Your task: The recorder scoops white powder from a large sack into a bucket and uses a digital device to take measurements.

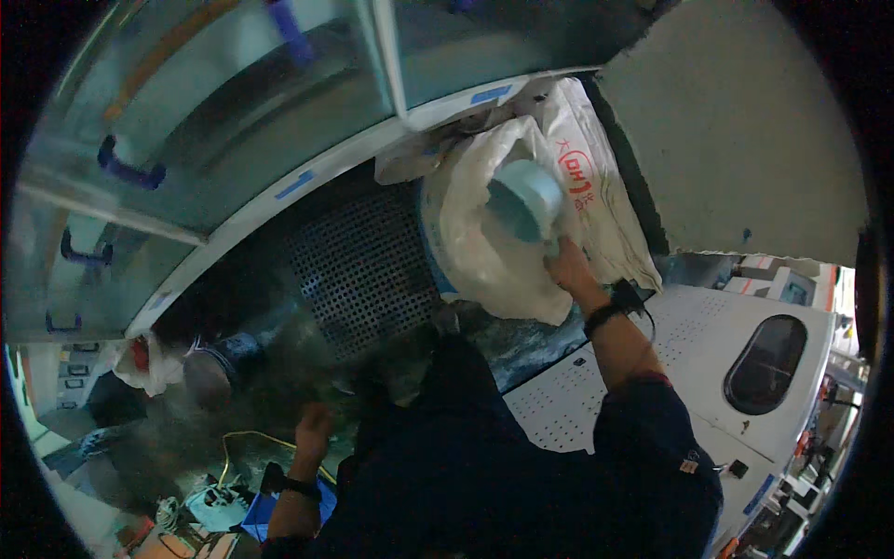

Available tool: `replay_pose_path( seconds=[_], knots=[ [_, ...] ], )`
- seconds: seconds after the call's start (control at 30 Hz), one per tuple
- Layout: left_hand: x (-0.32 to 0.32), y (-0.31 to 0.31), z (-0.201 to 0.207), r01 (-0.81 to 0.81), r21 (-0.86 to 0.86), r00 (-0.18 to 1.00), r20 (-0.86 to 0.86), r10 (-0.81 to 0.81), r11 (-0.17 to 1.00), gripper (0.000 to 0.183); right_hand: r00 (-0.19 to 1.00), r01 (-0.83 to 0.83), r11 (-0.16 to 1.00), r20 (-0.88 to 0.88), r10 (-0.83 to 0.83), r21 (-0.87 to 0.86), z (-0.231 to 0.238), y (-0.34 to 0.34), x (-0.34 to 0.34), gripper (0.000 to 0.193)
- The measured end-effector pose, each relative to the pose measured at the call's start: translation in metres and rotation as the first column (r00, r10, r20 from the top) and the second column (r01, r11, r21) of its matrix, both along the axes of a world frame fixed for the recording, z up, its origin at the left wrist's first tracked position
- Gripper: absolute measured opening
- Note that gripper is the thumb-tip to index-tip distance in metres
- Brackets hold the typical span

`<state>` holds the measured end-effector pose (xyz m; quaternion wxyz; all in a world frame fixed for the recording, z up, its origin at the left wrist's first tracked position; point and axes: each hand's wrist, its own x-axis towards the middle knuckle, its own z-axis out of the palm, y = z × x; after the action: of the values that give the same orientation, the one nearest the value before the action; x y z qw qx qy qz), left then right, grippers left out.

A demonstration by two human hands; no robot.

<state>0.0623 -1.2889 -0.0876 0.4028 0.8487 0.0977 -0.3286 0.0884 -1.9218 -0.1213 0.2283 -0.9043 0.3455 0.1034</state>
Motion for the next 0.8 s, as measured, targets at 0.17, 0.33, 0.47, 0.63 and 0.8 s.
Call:
replay_pose_path(
  seconds=[0.17,0.33,0.47,0.63,0.8],
  knots=[
    [0.005,-0.036,0.043,0.312,-0.035,0.95,0.011,-0.312,0.949,0.029,0.975,-0.221,0.975,0.024,0.221,-0.019,-0.064,-0.005,0.08,0.045],
    [0.024,-0.068,0.055,0.306,0.215,0.944,-0.196,-0.265,0.928,0.034,0.92,-0.379,0.912,-0.175,0.352,-0.155,-0.154,-0.022,0.104,0.041],
    [0.024,-0.085,0.063,0.206,0.253,0.957,-0.256,-0.14,0.945,0.032,0.892,-0.419,0.886,-0.275,0.36,-0.199,-0.164,0.009,0.096,0.031],
    [0.031,-0.103,0.054,0.26,0.124,0.959,-0.153,-0.24,0.958,0.029,0.835,-0.455,0.86,-0.224,0.502,0.232,-0.094,0.002,0.066,0.027],
    [0.04,-0.111,0.044,0.23,0.052,0.962,-0.163,-0.219,0.972,0.028,0.539,-0.77,0.59,-0.248,0.805,0.244,-0.03,-0.035,0.074,0.026]
  ],
)
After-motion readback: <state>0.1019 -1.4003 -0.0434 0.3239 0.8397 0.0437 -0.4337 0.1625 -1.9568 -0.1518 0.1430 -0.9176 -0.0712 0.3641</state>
